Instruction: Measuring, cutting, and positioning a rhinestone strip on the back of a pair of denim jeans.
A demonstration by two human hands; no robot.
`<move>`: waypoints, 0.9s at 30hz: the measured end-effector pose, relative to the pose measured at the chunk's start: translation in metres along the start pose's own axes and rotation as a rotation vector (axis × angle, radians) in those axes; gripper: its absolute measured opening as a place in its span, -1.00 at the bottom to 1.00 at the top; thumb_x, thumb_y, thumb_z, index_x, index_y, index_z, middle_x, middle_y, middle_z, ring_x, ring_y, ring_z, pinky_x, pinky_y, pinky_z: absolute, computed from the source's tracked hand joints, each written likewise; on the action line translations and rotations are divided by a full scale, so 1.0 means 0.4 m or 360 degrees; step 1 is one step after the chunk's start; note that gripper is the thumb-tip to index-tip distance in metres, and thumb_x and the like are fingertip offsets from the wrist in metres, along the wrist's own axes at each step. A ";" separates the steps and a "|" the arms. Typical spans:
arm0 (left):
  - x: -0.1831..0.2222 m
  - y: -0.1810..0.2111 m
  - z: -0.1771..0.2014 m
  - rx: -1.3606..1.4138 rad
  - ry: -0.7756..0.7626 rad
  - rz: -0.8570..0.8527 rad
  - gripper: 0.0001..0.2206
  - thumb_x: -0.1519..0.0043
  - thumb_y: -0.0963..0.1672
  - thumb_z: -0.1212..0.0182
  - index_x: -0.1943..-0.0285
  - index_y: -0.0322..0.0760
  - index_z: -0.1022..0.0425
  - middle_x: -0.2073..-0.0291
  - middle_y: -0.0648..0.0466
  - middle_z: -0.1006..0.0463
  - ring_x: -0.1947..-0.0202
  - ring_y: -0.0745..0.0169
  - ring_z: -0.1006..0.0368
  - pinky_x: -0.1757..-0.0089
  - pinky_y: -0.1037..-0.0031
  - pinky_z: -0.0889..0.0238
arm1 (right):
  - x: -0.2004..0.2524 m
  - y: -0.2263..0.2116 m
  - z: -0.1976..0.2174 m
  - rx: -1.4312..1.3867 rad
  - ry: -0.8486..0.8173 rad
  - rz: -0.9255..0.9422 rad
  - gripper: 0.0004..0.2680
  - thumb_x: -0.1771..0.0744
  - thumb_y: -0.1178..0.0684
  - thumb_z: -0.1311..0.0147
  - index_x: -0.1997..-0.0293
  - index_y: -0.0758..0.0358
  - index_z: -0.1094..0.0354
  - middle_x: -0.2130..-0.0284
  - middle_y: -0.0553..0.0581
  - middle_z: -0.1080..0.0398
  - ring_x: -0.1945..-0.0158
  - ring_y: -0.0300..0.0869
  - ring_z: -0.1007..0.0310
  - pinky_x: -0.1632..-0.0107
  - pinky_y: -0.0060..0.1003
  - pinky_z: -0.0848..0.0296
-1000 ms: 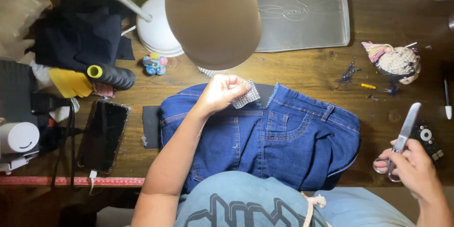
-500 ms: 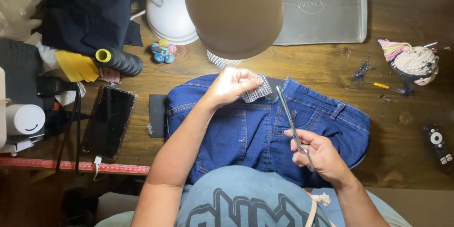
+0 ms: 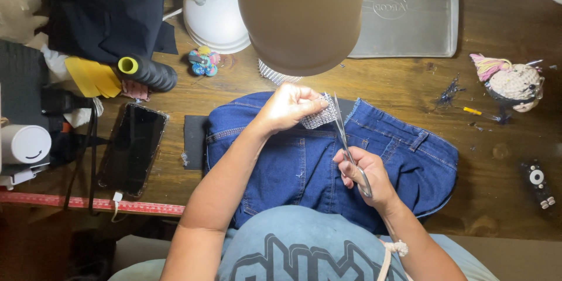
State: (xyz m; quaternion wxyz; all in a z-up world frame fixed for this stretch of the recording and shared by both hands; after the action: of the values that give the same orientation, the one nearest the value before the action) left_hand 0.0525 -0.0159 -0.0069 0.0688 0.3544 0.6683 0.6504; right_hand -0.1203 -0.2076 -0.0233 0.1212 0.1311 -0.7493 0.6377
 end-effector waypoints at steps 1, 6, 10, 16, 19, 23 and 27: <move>-0.004 -0.007 0.002 0.0004 0.0004 -0.0001 -0.84 -0.22 -0.10 -0.32 0.11 -0.21 -0.69 0.49 0.11 -0.70 0.37 0.54 -0.52 0.22 0.68 -0.37 | -0.002 0.002 -0.001 0.0004 -0.0004 -0.0002 -0.68 -0.30 -0.09 -0.26 0.16 0.50 -0.45 0.67 0.14 -0.31 0.64 -0.25 -0.40 0.57 -0.39 -0.40; -0.009 -0.007 0.000 -0.0118 0.0021 -0.0024 -0.87 -0.19 -0.09 -0.33 0.18 -0.15 -0.71 0.54 0.10 -0.69 0.41 0.53 -0.53 0.28 0.67 -0.37 | -0.002 -0.009 -0.005 0.0176 0.0069 -0.0027 -0.75 -0.32 0.00 -0.23 0.18 0.49 -0.47 0.79 0.17 -0.29 0.71 -0.25 -0.29 0.59 -0.41 -0.31; -0.011 -0.015 0.000 -0.0141 0.0027 -0.0036 -0.88 -0.18 -0.08 -0.33 0.20 -0.12 -0.71 0.55 0.11 -0.69 0.41 0.55 -0.53 0.28 0.66 -0.38 | -0.009 -0.012 -0.005 0.0224 0.0090 -0.0055 -0.76 -0.32 -0.01 -0.24 0.17 0.46 -0.48 0.80 0.18 -0.31 0.70 -0.27 -0.29 0.57 -0.41 -0.33; -0.005 -0.006 -0.004 -0.0122 0.0034 -0.0002 -0.86 -0.16 -0.08 -0.33 0.21 -0.16 -0.71 0.55 0.12 -0.68 0.42 0.51 -0.50 0.28 0.64 -0.37 | -0.013 -0.030 -0.017 0.0326 0.0103 -0.0091 -0.83 -0.30 0.06 -0.29 0.28 0.42 -0.49 0.84 0.19 -0.30 0.76 -0.24 -0.28 0.60 -0.42 -0.31; -0.007 -0.007 -0.005 -0.0122 0.0041 0.0002 -0.86 -0.15 -0.09 -0.33 0.21 -0.17 -0.71 0.56 0.12 -0.68 0.42 0.51 -0.49 0.29 0.65 -0.36 | -0.011 -0.032 -0.019 0.0346 0.0115 -0.0089 -0.84 -0.29 0.07 -0.30 0.31 0.40 -0.49 0.86 0.19 -0.31 0.79 -0.24 -0.29 0.61 -0.43 -0.31; -0.007 -0.009 -0.001 -0.0180 0.0043 0.0009 -0.87 -0.13 -0.08 -0.33 0.24 -0.14 -0.72 0.59 0.12 -0.66 0.45 0.47 -0.50 0.30 0.61 -0.37 | -0.004 -0.032 -0.016 0.0368 0.0120 -0.0133 -0.85 -0.28 0.10 -0.32 0.34 0.41 -0.49 0.86 0.19 -0.32 0.79 -0.25 -0.31 0.64 -0.43 -0.32; -0.006 0.000 -0.004 -0.0204 0.0046 0.0010 -0.86 -0.11 -0.09 -0.33 0.26 -0.17 -0.72 0.60 0.10 -0.65 0.46 0.43 -0.49 0.31 0.58 -0.36 | -0.004 -0.024 -0.006 0.0378 0.0129 -0.0165 -0.84 -0.26 0.12 -0.35 0.34 0.43 -0.48 0.85 0.19 -0.33 0.79 -0.26 -0.33 0.68 -0.44 -0.33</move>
State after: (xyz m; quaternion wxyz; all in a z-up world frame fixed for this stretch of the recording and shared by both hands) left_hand 0.0536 -0.0187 -0.0075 0.0797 0.3418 0.6252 0.6971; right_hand -0.1154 -0.2066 -0.0146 0.1678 0.1571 -0.6553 0.7196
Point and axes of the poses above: each hand's wrist, its own x-axis away from the middle knuckle, its own z-axis out of the back of the hand, y = z × x, the point moved 5 cm from there along -x, towards the middle knuckle
